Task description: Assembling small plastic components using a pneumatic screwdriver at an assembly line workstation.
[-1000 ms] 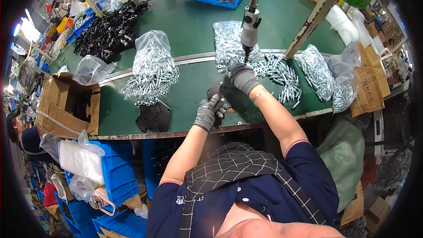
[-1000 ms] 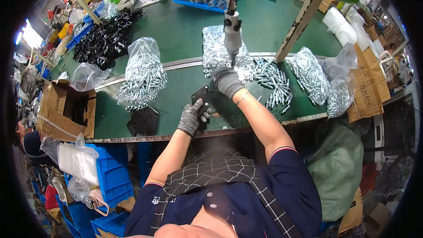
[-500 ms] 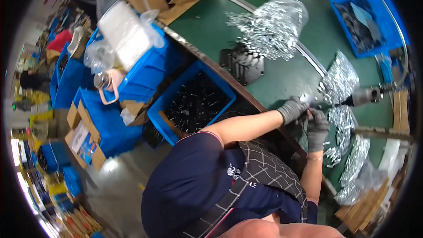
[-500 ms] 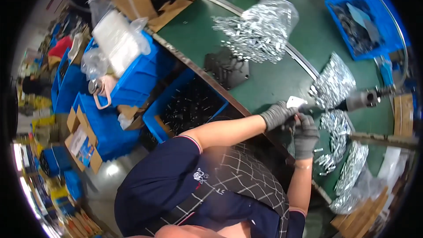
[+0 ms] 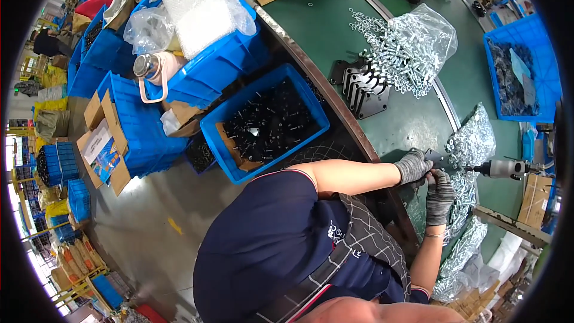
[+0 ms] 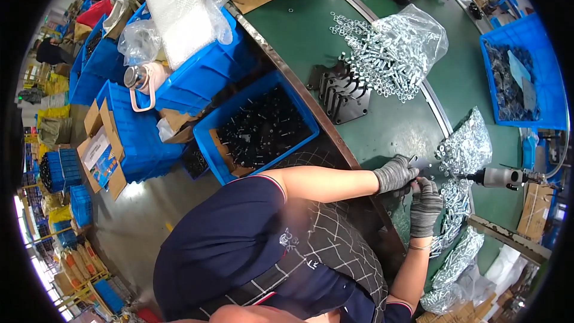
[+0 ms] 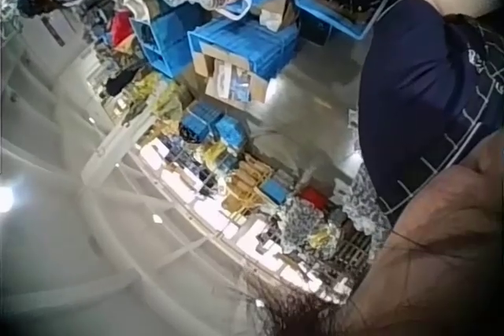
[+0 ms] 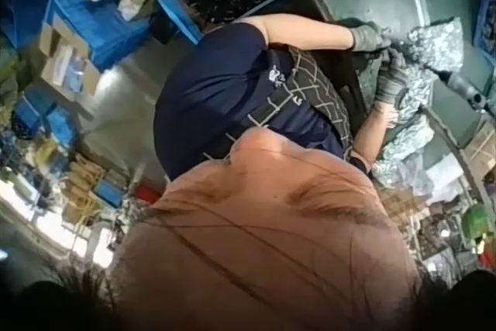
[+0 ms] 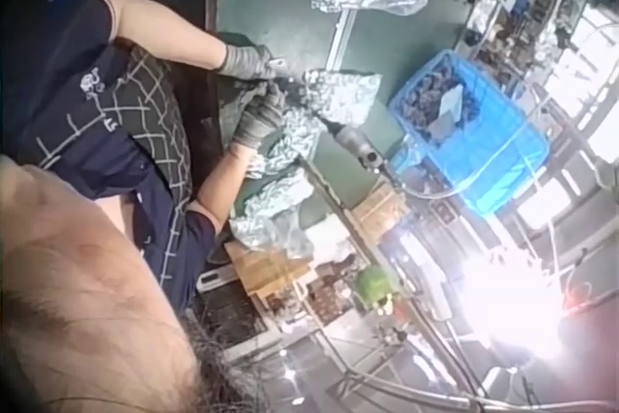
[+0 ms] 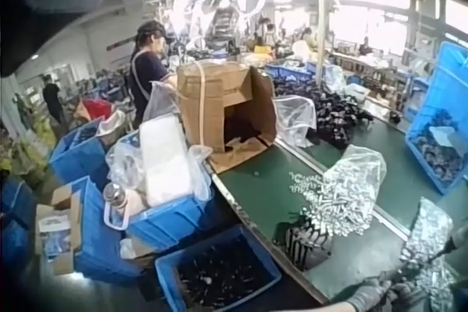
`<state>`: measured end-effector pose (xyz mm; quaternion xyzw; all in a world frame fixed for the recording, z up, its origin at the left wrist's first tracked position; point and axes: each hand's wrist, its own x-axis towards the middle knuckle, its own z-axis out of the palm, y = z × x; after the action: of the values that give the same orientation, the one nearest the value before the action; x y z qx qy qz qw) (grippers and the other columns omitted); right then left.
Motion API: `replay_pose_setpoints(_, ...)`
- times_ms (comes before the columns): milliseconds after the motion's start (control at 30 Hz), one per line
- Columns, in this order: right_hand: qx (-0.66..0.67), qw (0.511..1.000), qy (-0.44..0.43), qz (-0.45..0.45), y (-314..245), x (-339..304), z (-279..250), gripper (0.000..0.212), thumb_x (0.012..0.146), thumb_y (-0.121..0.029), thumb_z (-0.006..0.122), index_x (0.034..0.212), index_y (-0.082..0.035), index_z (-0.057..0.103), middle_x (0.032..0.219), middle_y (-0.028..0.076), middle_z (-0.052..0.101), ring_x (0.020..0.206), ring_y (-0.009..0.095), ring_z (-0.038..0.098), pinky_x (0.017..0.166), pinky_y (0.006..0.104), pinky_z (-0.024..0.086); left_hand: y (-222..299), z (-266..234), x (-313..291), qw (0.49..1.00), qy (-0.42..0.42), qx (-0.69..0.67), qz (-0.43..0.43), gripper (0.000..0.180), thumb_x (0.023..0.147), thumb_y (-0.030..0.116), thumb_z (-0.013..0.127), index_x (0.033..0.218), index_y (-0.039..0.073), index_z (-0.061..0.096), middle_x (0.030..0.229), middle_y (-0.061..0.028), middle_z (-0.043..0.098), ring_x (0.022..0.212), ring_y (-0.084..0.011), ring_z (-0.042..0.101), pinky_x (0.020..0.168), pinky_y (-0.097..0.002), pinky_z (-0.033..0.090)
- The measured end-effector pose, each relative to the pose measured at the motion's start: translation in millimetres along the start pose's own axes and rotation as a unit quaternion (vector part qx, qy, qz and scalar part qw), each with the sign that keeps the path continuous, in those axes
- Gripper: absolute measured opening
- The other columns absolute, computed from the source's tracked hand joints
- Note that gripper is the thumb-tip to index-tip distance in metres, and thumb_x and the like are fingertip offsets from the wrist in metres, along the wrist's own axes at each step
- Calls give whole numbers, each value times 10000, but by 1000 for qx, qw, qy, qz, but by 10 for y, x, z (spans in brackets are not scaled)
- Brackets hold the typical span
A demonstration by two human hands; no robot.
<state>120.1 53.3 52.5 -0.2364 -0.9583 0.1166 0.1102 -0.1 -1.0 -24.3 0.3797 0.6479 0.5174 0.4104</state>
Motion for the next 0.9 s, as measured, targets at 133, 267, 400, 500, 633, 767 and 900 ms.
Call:
replay_pose_setpoints(133, -82, 993, 39, -71, 37, 37, -11, 120, 758, -46, 620, 872, -76, 600, 853, 117, 611, 724, 305, 594, 610, 372, 481, 130, -72, -46, 969, -28, -215, -118, 269, 867, 224, 489, 797, -15, 591, 604, -122, 576, 543, -205, 605, 531, -338, 490)
replay_pose_setpoints(267, -76, 971, -13, -226, 51, 224, -206, 146, 748, -30, 588, 878, -98, 594, 868, 82, 604, 741, 274, 596, 589, 376, 476, 151, -112, -83, 944, -42, -291, -148, 265, 889, 215, 468, 830, -26, 562, 553, -134, 570, 467, -236, 592, 400, -361, 467)
replay_pose_setpoints(400, -63, 971, -68, -219, 66, 218, -330, 183, 749, -37, 565, 914, -112, 587, 881, 70, 600, 754, 266, 600, 596, 372, 482, 189, -99, -103, 949, -67, -269, -151, 266, 901, 225, 463, 833, -10, 566, 536, -119, 557, 444, -215, 579, 389, -329, 462)
replay_pose_setpoints(500, -113, 975, -118, -153, 35, 146, -363, 208, 774, -62, 536, 967, -129, 572, 869, 60, 594, 751, 264, 601, 605, 374, 483, 297, -121, -154, 945, -90, -283, -138, 301, 914, 278, 469, 836, 6, 573, 539, -96, 554, 412, -187, 560, 375, -291, 447)
replay_pose_setpoints(633, -105, 984, -84, -114, 105, 136, -219, 190, 801, -126, 528, 988, -104, 552, 846, 82, 584, 752, 269, 601, 605, 374, 475, 354, -193, -203, 969, -93, -215, -78, 269, 929, 308, 441, 954, 111, 622, 644, -47, 590, 453, -135, 551, 380, -253, 416)
replay_pose_setpoints(767, -91, 988, -93, -86, 102, 154, -225, 166, 826, -189, 521, 946, -83, 564, 824, 91, 584, 745, 266, 606, 606, 376, 474, 379, -152, -173, 939, -68, -296, -164, 245, 909, 276, 484, 860, 63, 594, 644, -51, 595, 453, -152, 546, 362, -260, 413)
replay_pose_setpoints(900, -151, 983, -69, -83, 27, 105, -210, 181, 832, -248, 534, 890, -82, 574, 795, 94, 579, 711, 266, 600, 602, 374, 472, 262, -74, -108, 953, -44, -243, -173, 253, 899, 277, 511, 817, 47, 575, 645, -56, 596, 434, -164, 535, 347, -267, 407)
